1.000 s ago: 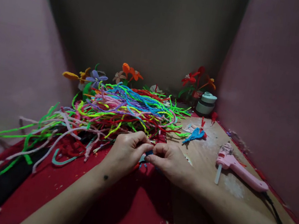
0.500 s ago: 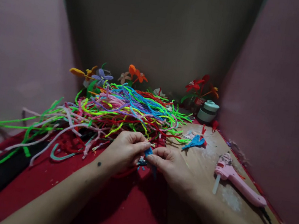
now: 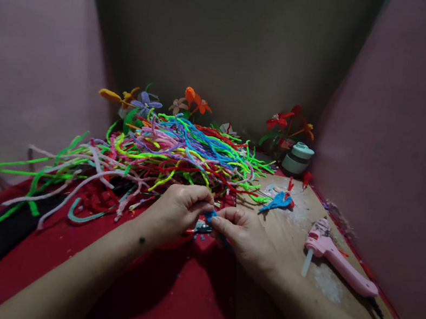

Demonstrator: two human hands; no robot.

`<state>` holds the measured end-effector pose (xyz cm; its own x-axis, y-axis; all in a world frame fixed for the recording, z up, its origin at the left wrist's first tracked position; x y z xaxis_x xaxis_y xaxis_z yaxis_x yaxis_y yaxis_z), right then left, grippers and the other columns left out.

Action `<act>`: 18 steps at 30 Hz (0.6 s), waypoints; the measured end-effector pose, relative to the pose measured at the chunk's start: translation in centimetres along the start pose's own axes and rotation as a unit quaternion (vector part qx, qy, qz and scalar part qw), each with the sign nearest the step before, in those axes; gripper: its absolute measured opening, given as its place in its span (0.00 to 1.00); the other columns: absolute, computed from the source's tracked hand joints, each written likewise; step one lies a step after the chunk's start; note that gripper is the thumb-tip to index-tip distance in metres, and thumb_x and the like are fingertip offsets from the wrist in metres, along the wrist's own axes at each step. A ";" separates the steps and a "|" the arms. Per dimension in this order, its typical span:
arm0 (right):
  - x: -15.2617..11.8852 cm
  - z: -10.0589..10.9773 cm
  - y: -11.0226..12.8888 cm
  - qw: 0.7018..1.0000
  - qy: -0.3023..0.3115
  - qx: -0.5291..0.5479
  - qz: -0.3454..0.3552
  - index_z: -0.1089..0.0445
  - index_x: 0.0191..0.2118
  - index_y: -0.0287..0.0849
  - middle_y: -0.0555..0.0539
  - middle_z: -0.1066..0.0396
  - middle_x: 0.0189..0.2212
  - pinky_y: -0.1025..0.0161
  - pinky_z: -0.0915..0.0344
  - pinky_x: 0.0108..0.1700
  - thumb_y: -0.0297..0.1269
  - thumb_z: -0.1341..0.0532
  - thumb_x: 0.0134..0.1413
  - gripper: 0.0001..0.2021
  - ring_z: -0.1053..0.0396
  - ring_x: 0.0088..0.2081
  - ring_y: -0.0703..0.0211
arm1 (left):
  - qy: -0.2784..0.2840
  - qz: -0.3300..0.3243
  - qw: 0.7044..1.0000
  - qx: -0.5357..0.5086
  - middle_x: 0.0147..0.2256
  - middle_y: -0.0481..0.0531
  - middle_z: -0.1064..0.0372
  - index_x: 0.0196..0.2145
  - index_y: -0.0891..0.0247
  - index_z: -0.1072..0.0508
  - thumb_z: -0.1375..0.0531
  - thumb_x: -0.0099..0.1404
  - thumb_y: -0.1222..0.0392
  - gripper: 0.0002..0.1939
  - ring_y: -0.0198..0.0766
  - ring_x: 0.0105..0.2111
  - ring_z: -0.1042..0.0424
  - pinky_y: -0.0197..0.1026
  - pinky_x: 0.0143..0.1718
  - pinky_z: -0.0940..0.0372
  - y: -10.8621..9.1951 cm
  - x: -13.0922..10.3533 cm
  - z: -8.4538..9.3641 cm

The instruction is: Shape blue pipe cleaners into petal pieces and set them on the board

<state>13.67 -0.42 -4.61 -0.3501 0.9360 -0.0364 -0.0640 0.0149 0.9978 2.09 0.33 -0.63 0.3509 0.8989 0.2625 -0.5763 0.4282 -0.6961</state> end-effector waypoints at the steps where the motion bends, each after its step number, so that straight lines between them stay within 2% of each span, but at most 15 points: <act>1: -0.1 0.0 0.2 1.000 0.001 -0.012 -0.001 0.37 0.18 0.38 0.54 0.42 0.14 0.68 0.53 0.21 0.33 0.41 0.45 0.10 0.48 0.17 0.70 | -0.004 -0.030 0.999 0.031 0.18 0.44 0.40 0.22 0.64 0.31 0.45 0.57 0.61 0.08 0.28 0.20 0.43 0.30 0.22 0.48 -0.1 0.0 0.0; 4: -0.3 -0.2 0.5 0.999 0.015 -0.032 -0.018 0.37 0.17 0.38 0.55 0.44 0.14 0.68 0.53 0.22 0.33 0.41 0.45 0.10 0.50 0.18 0.70 | -0.009 -0.062 0.996 0.065 0.19 0.44 0.40 0.21 0.64 0.31 0.45 0.57 0.62 0.09 0.28 0.21 0.41 0.30 0.23 0.47 -0.3 0.0 0.0; 6: -0.4 -0.2 0.6 0.999 0.019 -0.021 -0.035 0.37 0.18 0.38 0.55 0.43 0.14 0.68 0.53 0.22 0.34 0.40 0.45 0.10 0.50 0.18 0.70 | -0.006 -0.026 0.999 0.037 0.18 0.44 0.40 0.23 0.64 0.31 0.45 0.58 0.62 0.08 0.28 0.19 0.42 0.31 0.22 0.47 -0.1 0.0 0.0; 8: -0.5 -0.3 0.6 0.999 0.017 0.002 -0.038 0.36 0.19 0.37 0.55 0.42 0.15 0.68 0.52 0.23 0.35 0.39 0.44 0.09 0.49 0.18 0.70 | 0.005 0.042 0.999 -0.027 0.15 0.42 0.41 0.24 0.64 0.31 0.45 0.58 0.60 0.08 0.28 0.16 0.43 0.31 0.19 0.47 0.2 -0.1 0.0; 11: -0.5 -0.1 0.8 1.000 0.003 0.016 -0.020 0.36 0.19 0.37 0.54 0.41 0.16 0.67 0.51 0.24 0.36 0.39 0.43 0.10 0.48 0.20 0.70 | 0.018 0.138 0.977 -0.163 0.13 0.41 0.43 0.26 0.64 0.32 0.44 0.57 0.55 0.09 0.28 0.13 0.45 0.31 0.15 0.49 0.9 -0.4 -0.3; 15: -0.4 0.3 0.8 1.000 -0.019 0.000 0.007 0.36 0.19 0.38 0.53 0.42 0.16 0.67 0.51 0.24 0.37 0.39 0.45 0.11 0.48 0.20 0.69 | 0.033 0.160 0.941 -0.296 0.14 0.41 0.42 0.29 0.64 0.31 0.41 0.55 0.52 0.12 0.27 0.12 0.46 0.31 0.13 0.49 1.5 -0.4 -1.0; 18: -0.1 0.5 0.4 0.999 -0.031 -0.020 0.021 0.36 0.19 0.39 0.53 0.41 0.16 0.67 0.50 0.23 0.37 0.41 0.46 0.11 0.47 0.19 0.69 | 0.021 0.172 0.943 -0.282 0.13 0.42 0.42 0.26 0.64 0.32 0.41 0.54 0.54 0.10 0.27 0.11 0.46 0.31 0.13 0.50 1.7 -0.4 -1.3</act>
<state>14.17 -0.34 -4.16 -0.2952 0.9554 0.0103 -0.0875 -0.0378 0.9954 1.90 0.53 -2.76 0.2496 0.9663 -0.0628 -0.1804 -0.0173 -0.9834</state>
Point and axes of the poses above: each hand's wrist, its own x-axis towards the middle knuckle, its own z-axis out of the back of the hand, y = z × x, the point moved 6 cm from there along x, towards the middle knuckle
